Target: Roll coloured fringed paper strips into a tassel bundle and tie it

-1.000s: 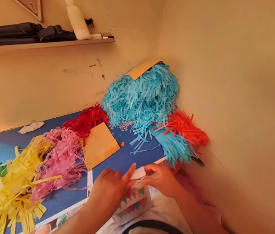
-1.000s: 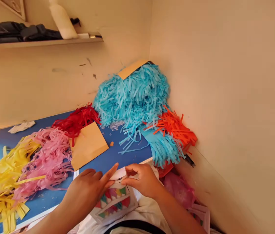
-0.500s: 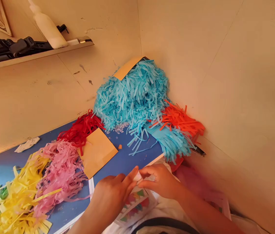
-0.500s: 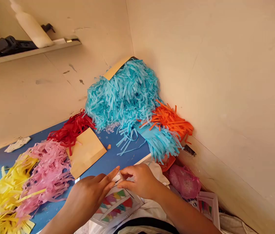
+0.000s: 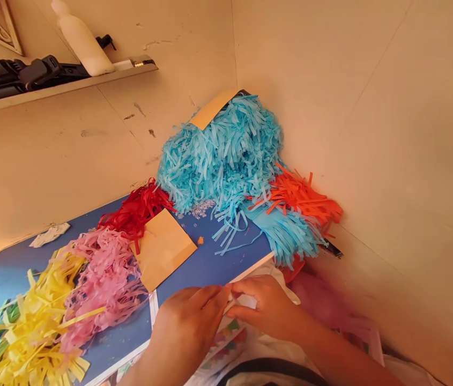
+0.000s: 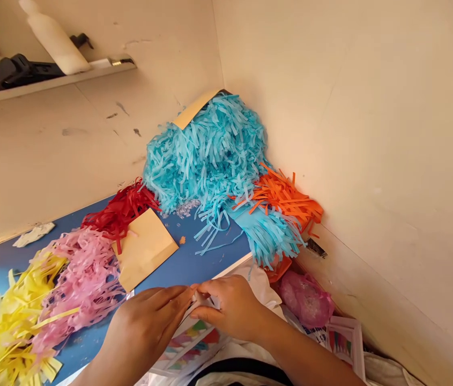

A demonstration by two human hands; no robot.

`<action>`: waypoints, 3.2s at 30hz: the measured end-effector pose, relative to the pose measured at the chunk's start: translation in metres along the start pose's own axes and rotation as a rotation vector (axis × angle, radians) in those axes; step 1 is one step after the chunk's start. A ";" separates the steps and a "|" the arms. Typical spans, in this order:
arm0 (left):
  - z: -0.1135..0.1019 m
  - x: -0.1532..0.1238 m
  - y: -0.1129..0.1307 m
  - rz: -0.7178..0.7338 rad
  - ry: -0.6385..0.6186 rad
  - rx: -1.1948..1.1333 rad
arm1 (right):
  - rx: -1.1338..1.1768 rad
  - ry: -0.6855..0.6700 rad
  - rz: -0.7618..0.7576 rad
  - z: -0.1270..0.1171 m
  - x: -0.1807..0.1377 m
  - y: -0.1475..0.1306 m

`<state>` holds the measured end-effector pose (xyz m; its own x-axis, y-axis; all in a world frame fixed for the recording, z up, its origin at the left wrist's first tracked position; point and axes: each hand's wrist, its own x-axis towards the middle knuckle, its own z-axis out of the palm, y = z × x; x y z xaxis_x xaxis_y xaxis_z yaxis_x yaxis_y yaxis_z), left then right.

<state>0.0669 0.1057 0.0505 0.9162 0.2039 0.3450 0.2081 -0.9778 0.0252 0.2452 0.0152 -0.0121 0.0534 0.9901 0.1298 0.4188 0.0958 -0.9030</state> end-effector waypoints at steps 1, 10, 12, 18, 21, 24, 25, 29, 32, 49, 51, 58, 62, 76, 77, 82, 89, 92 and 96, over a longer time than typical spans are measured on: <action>0.000 0.000 0.001 -0.001 0.014 0.004 | 0.007 -0.008 0.007 0.000 0.000 -0.001; 0.000 -0.004 0.011 -0.032 0.141 -0.010 | 0.085 -0.041 0.035 0.005 -0.004 0.001; -0.001 -0.005 0.012 -0.024 0.171 0.010 | 0.060 -0.039 0.023 0.008 -0.005 0.004; -0.004 -0.010 0.007 0.035 0.153 0.049 | 0.026 -0.034 -0.004 0.012 -0.006 0.004; -0.008 -0.013 0.006 0.054 0.125 0.046 | 0.039 -0.046 -0.022 0.012 -0.006 0.002; -0.012 -0.015 0.006 0.057 0.110 0.046 | 0.063 -0.054 -0.045 0.013 -0.006 0.002; -0.014 -0.015 0.007 0.064 0.096 0.051 | 0.067 -0.051 -0.050 0.014 -0.007 0.002; -0.017 -0.018 0.009 0.097 0.021 0.076 | 0.061 -0.027 -0.056 0.017 -0.009 0.003; -0.015 -0.026 0.011 0.082 0.026 0.074 | 0.059 -0.010 -0.063 0.018 -0.011 0.004; 0.015 -0.063 -0.005 -0.228 0.212 -0.035 | 0.210 0.150 -0.238 0.018 0.013 0.021; 0.028 -0.066 -0.018 -0.282 0.307 -0.137 | 0.260 0.143 -0.136 0.020 0.023 0.032; 0.061 -0.073 -0.033 -0.553 0.417 -0.315 | 0.225 -0.080 -0.038 0.007 0.061 0.042; 0.065 -0.079 -0.030 -0.572 0.530 -0.379 | 0.052 -0.154 0.024 0.010 0.112 0.042; 0.072 -0.082 -0.039 -0.627 0.574 -0.498 | -0.412 -0.508 -0.214 0.075 0.212 0.041; 0.071 -0.082 -0.038 -0.624 0.568 -0.498 | -0.414 -0.507 -0.208 0.076 0.213 0.042; 0.065 -0.095 -0.045 -0.695 0.571 -0.456 | -0.325 -0.473 -0.151 0.062 0.214 0.037; 0.046 -0.103 -0.097 -0.944 0.817 -0.282 | 0.392 -0.457 0.090 0.015 0.211 0.000; 0.035 -0.088 -0.108 -0.942 0.825 -0.525 | 0.599 -0.338 0.149 0.007 0.211 -0.017; 0.021 -0.070 -0.109 -1.070 0.908 -0.691 | 0.686 -0.201 0.126 -0.001 0.204 -0.027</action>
<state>-0.0130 0.1987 0.0041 -0.1081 0.9451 0.3084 0.1782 -0.2868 0.9413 0.2454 0.2144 0.0390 -0.1314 0.9913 -0.0101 -0.2462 -0.0425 -0.9683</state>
